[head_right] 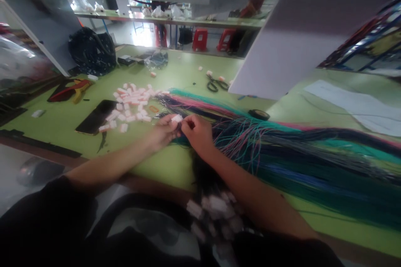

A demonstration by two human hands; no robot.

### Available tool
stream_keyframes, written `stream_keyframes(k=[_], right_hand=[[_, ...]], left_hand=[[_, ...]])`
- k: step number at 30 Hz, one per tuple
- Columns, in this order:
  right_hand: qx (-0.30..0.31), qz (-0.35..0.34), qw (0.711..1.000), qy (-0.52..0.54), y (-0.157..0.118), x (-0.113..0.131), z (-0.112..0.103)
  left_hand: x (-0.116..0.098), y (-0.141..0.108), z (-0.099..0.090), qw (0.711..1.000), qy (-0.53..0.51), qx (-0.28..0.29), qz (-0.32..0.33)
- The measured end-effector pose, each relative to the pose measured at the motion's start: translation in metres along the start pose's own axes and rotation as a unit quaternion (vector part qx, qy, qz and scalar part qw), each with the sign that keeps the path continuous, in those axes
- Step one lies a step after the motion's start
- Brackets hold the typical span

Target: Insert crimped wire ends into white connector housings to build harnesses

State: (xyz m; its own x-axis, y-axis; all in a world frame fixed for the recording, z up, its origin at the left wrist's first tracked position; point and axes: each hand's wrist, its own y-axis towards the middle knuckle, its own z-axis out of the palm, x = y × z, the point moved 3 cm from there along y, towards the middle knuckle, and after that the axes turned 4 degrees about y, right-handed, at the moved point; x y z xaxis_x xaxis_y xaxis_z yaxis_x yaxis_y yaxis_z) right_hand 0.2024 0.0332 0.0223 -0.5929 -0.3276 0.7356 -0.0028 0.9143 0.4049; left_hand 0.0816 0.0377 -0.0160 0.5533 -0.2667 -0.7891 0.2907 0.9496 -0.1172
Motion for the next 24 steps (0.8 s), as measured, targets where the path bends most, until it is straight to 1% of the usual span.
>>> stream_keyframes(k=[2,5,7,10,13,15,20,22,24], right_hand=[[0.019,0.024,0.999,0.01,0.002,0.0,0.0],[0.088,0.07,0.992,0.048,0.007,-0.002,0.0],[0.111,0.08,0.989,0.055,0.009,-0.002,-0.001],[0.101,0.077,0.991,0.045,0.009,-0.002,-0.003],[0.107,0.099,0.987,0.062,0.007,-0.004,-0.001],[0.106,0.113,0.985,0.074,0.005,-0.005,0.001],[0.069,0.135,0.982,0.116,0.003,-0.009,0.002],[0.081,0.148,0.974,0.149,0.005,-0.01,0.002],[0.113,0.158,0.966,0.17,0.007,-0.011,0.002]], left_hand=[[0.0,0.0,0.0,1.0,-0.003,-0.015,-0.006],[0.001,0.001,0.0,0.999,-0.022,-0.042,-0.02],[0.001,0.002,0.0,0.998,-0.035,-0.053,-0.025],[0.002,0.002,0.0,0.997,-0.039,-0.063,-0.035],[0.002,0.001,0.0,0.996,-0.035,-0.067,-0.038],[0.003,0.001,0.0,0.997,-0.026,-0.061,-0.034],[0.004,0.002,-0.001,0.998,0.008,-0.046,-0.03],[0.004,0.003,-0.002,0.998,0.009,-0.049,-0.03],[0.003,0.003,-0.002,0.998,0.005,-0.05,-0.032]])
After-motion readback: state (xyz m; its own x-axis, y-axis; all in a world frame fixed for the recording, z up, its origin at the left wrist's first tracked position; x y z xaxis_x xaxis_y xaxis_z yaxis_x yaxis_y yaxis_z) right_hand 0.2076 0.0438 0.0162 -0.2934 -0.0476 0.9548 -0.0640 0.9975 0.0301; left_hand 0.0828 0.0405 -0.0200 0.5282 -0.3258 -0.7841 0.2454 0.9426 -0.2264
